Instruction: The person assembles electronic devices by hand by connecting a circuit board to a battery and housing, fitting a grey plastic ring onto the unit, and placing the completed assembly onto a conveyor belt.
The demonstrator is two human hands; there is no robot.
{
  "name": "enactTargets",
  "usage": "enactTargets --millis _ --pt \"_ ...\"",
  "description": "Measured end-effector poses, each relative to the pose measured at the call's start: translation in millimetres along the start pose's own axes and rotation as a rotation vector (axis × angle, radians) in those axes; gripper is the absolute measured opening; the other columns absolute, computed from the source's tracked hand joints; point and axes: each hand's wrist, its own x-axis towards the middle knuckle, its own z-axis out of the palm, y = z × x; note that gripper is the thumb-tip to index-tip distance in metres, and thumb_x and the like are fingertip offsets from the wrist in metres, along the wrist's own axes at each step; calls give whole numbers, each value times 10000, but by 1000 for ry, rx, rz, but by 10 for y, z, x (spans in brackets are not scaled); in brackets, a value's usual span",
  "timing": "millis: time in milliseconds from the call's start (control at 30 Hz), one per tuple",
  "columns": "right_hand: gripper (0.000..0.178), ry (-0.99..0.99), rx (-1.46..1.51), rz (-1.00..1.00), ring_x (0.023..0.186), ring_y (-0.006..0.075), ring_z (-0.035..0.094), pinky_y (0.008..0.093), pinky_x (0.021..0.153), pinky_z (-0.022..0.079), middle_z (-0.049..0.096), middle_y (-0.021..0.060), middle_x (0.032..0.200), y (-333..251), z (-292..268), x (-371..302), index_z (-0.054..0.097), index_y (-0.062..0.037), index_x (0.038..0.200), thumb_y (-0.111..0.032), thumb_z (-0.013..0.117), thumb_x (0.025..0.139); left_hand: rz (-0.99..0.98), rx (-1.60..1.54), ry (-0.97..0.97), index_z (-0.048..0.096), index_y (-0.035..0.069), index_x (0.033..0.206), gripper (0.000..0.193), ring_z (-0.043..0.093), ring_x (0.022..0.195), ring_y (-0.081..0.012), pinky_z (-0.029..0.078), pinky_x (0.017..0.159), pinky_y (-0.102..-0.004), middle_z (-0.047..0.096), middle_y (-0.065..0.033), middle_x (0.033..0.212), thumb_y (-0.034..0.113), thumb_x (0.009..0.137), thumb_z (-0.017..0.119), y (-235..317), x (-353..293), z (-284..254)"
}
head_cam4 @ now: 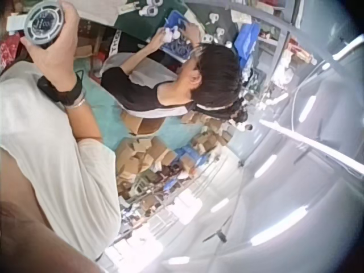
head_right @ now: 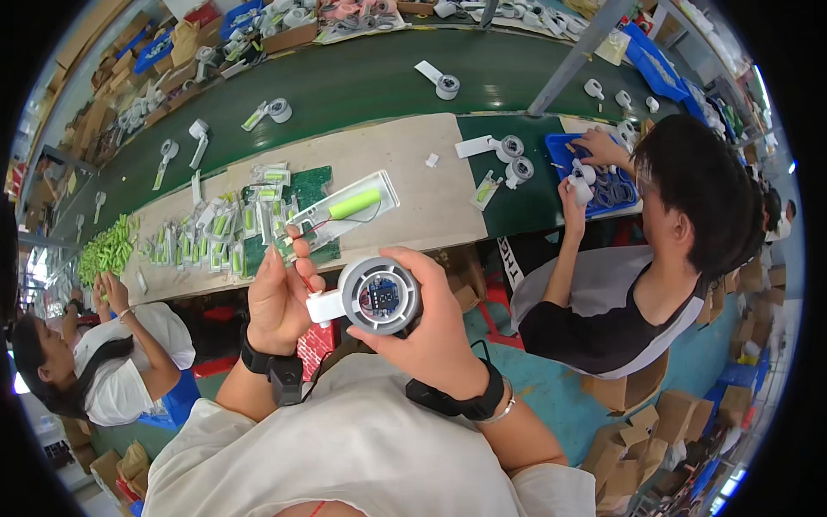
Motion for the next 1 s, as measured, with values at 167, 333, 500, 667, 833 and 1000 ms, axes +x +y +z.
enactTargets --millis 167,333,500,667,833,1000 --pt "807 -90 -104 -175 1086 240 442 333 899 383 406 167 1173 -125 -78 69 316 -17 1182 -98 805 545 70 73 -48 463 36 1040 249 597 799 -185 502 701 -334 581 -84 934 137 829 549 83 -96 61" --pt "786 -147 -104 -261 1065 271 460 352 882 393 439 181 1134 -338 -110 118 335 -26 1186 -123 800 560 177 87 -47 438 32 1064 314 613 779 -236 512 667 -358 588 -123 944 128 803 584 122 -304 195" --pt "394 -108 -108 -676 883 282 543 358 699 461 530 108 1053 -795 11 181 531 -73 1045 -102 623 663 187 35 -548 410 61 845 180 430 451 -157 360 400 -291 465 -61 602 51 770 572 375 -539 481" --pt "253 162 70 -928 763 264 549 355 582 453 562 72 974 -1136 443 261 553 -147 956 -147 609 709 626 268 -375 475 58 874 215 593 571 -193 472 499 -288 572 -83 688 -39 730 600 468 -851 815" --pt "253 223 193 -985 765 273 549 311 538 440 568 73 963 -1183 529 204 552 -138 953 -99 600 707 748 218 -429 472 60 922 214 599 603 -179 473 509 -269 576 -85 747 13 750 590 324 -1039 781" --pt "252 299 169 -1140 766 276 547 315 545 446 570 80 958 -1123 545 195 553 -135 956 -102 595 710 874 172 -474 469 62 970 228 604 635 -165 473 520 -249 579 -87 806 64 770 580 190 -1174 701"
